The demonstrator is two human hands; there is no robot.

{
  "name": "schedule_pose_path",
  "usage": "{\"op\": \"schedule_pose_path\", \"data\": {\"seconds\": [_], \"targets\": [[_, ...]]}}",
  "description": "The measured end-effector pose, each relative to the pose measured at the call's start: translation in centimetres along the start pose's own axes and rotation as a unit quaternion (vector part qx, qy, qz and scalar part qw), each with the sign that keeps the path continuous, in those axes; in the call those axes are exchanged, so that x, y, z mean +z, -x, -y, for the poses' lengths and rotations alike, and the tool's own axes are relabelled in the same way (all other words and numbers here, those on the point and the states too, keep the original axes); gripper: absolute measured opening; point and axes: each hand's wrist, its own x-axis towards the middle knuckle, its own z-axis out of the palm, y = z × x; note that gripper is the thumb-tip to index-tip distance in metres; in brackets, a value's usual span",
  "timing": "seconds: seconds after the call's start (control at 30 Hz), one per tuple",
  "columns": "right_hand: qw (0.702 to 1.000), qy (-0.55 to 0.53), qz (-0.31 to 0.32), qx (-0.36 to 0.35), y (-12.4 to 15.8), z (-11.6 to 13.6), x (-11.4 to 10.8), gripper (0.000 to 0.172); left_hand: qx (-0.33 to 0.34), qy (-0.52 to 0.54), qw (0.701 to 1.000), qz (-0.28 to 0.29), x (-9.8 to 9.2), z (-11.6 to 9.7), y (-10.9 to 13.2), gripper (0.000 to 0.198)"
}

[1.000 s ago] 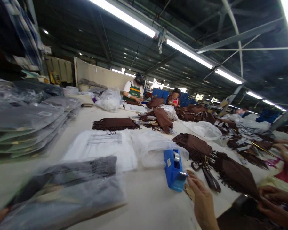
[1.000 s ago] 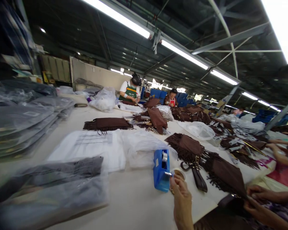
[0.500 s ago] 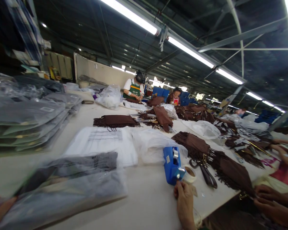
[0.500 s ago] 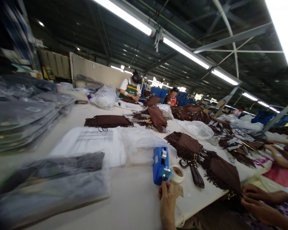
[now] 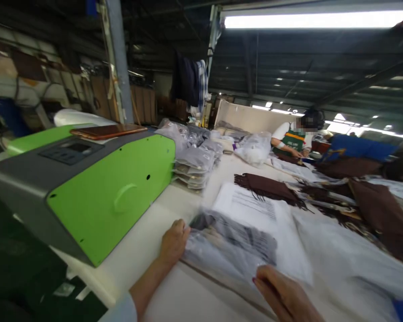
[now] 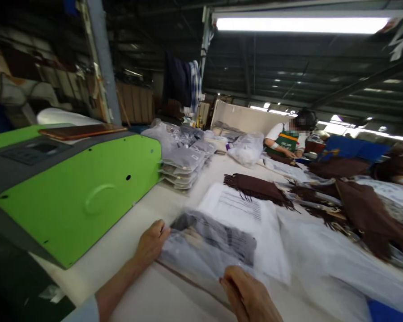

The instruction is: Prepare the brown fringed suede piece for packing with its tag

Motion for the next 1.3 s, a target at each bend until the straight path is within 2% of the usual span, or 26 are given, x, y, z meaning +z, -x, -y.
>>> {"op": "schedule_pose_path", "data": {"seconds": [0.1,0.2,0.3,0.4,0.6,0.73,0.8,0.9,0.97,1.03,1.07,1.1,1.13,1.2,1.23,1.3], "targets": [[0.996,0.034,0.079,-0.023,-6.2,2.6,0.1,0.026,-0.003,0.01,1.0,0.008,0.0,0.0,0.2,0.012],[0.985,0.066,0.156,-0.028,-10.6,3.4,1.0,0.023,-0.007,0.015,1.0,0.019,0.0,0.0,0.2,0.01],[0.974,0.092,0.203,-0.037,-13.4,3.4,2.4,0.018,-0.012,0.018,0.999,0.028,0.1,0.0,0.2,0.009],[0.967,0.13,0.216,-0.026,-15.1,3.1,3.8,0.015,-0.013,0.023,0.999,0.033,0.3,0.0,0.1,0.01],[0.96,0.192,0.192,0.069,-16.9,1.8,5.8,0.009,-0.013,0.028,0.999,0.042,0.4,0.0,0.2,0.01],[0.958,0.197,0.155,0.136,-17.1,0.2,5.7,0.029,-0.011,0.02,0.999,0.046,0.2,-0.1,0.2,0.011],[0.957,0.206,0.131,0.158,-16.5,-0.4,4.9,0.028,-0.011,0.016,0.999,0.045,0.2,0.0,0.2,0.01],[0.951,0.243,0.07,0.18,-14.7,-0.2,3.7,0.013,-0.013,0.015,0.999,0.04,0.2,0.0,0.1,0.01],[0.949,0.262,0.025,0.172,-12.9,0.7,4.1,0.016,-0.017,0.018,0.999,0.037,0.2,0.0,0.0,0.01],[0.957,0.268,-0.013,0.111,-10.9,1.8,6.1,0.027,-0.02,0.021,0.999,0.033,0.1,-0.1,0.1,0.01],[0.962,0.265,-0.025,0.058,-10.0,2.2,7.5,0.029,-0.022,0.02,0.999,0.03,0.0,-0.2,0.1,0.009],[0.956,0.282,-0.072,-0.048,-9.1,2.4,9.1,0.034,-0.024,0.019,0.999,0.027,-0.1,-0.2,0.1,0.009],[0.933,0.307,-0.119,-0.146,-8.3,2.5,10.6,0.042,-0.025,0.015,0.999,0.025,-0.3,-0.2,0.2,0.009],[0.879,0.36,-0.205,-0.237,-6.7,1.9,12.7,0.049,-0.024,0.006,0.999,0.022,-0.6,-0.2,0.1,0.01],[0.856,0.386,-0.222,-0.263,-5.9,1.3,13.0,0.047,-0.023,0.001,1.0,0.022,-0.8,-0.1,0.0,0.01],[0.821,0.441,-0.222,-0.285,-4.1,-0.5,12.4,0.043,-0.016,-0.006,0.999,0.027,-1.2,0.0,-0.4,0.01]]}}
